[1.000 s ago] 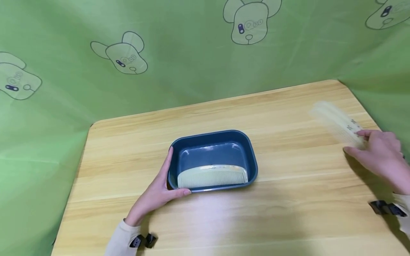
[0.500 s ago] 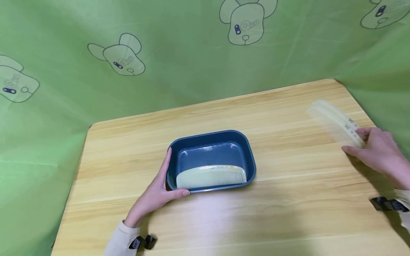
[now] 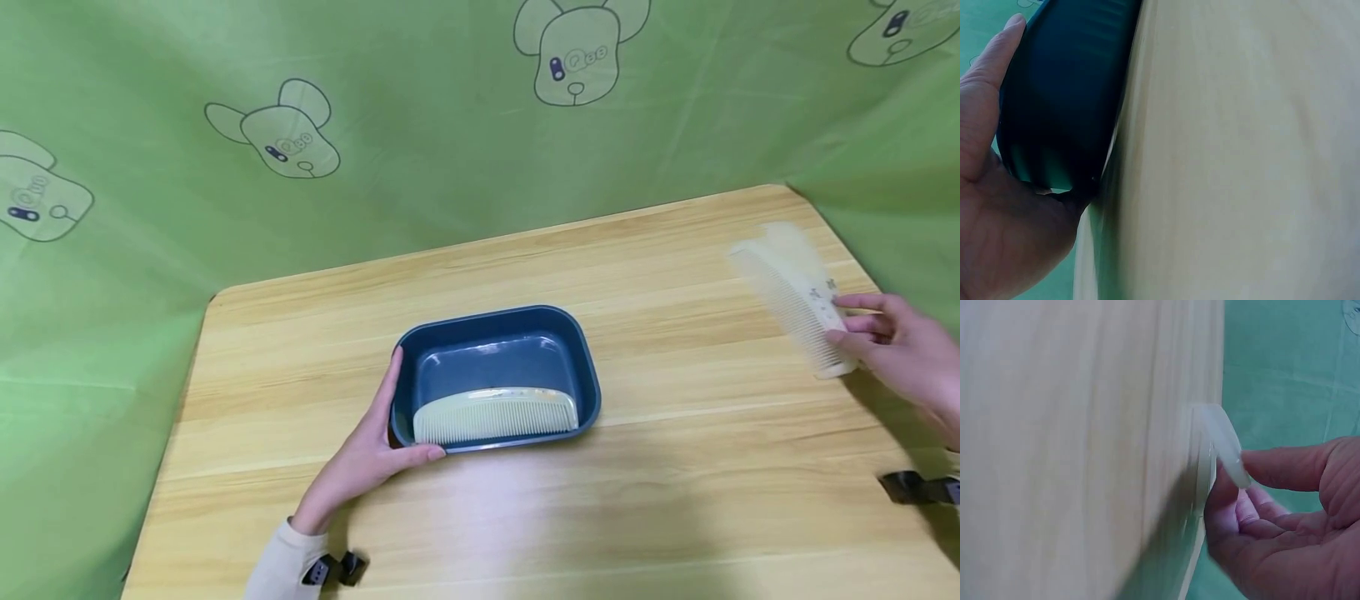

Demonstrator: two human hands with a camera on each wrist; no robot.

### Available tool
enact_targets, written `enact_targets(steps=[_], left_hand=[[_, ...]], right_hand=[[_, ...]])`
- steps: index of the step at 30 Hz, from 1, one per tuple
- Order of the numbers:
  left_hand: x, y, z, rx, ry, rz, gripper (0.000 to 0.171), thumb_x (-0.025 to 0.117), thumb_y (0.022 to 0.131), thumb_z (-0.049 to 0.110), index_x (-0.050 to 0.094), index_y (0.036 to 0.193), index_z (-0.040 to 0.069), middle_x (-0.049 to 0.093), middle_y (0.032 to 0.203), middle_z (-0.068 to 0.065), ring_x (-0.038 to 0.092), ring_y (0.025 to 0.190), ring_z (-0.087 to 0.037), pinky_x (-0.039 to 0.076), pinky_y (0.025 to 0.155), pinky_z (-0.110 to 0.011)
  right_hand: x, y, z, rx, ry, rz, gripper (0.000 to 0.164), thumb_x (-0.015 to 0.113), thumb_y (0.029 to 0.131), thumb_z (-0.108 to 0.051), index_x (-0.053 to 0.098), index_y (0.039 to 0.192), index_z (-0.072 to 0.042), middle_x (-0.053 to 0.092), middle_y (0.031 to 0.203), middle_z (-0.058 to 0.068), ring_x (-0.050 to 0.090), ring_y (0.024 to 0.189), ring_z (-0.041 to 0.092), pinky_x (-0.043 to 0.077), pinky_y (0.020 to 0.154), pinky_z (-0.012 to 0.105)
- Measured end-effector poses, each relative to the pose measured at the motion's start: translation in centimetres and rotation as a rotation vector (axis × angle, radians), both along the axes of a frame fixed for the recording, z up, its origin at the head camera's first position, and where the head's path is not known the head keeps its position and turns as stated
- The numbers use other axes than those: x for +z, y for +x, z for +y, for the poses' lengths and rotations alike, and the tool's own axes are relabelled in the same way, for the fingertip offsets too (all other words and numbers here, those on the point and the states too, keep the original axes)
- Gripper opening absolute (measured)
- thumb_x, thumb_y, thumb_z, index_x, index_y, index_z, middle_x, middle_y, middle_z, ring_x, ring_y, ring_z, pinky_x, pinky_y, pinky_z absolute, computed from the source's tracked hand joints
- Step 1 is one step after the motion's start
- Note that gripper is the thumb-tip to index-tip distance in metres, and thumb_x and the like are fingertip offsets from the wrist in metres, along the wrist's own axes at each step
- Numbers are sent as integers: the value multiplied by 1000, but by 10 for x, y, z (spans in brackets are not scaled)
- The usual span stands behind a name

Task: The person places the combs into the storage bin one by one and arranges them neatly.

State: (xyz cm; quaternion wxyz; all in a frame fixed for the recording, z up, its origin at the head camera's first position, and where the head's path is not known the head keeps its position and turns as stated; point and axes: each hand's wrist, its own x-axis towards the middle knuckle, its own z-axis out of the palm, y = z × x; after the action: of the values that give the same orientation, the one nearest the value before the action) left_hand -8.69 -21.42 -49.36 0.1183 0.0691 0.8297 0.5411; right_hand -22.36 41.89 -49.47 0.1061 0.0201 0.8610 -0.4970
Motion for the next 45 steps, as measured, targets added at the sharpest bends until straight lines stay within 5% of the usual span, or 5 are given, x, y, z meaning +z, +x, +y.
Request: enact_targets(steps=[3,14,19,35,45], left_hand=[[0,0,0,0,1,2,136,96,88,29,-8,175,39,-7,181,9,-2,165,-24,9,128,-66],[1,2,-1,6,-4,8,136,96,87,28,-7,175,41,-6,181,9,-2,165,-24,9,128,-65],[1,1,-1,2,-3,16,137,97,87,28,-7,175,39,-7,181,8,-2,165,-25,9,128,-65],[0,-1,1,-1,-8,8,135,96,88,28,-7,175,42,-6,181,10,-1,165,-22,9,128,-64],[3,0,1,5,-1,1,136,97,87,28,-7,175,41,-6,181,10,-1,165,-22,8,129,-63]], right_hand=[[0,1,2,-11,-97,-13,52,65,108,0,59,127,-48,69,98,-30,63,85,-9,50,65,15],[0,0,-3,-68,-641,73,51,59,103,21,74,139,-12,79,101,-2,73,92,5,54,76,13],[1,0,-9,-15,-752,116,52,51,103,26,71,142,-3,79,106,4,73,96,10,57,80,15],[14,7,-26,17,-543,29,53,57,108,13,65,152,-16,76,113,-4,67,103,4,54,82,12],[31,7,-39,65,-216,19,55,61,111,-1,57,161,-22,69,119,-16,62,105,-1,50,82,9]])
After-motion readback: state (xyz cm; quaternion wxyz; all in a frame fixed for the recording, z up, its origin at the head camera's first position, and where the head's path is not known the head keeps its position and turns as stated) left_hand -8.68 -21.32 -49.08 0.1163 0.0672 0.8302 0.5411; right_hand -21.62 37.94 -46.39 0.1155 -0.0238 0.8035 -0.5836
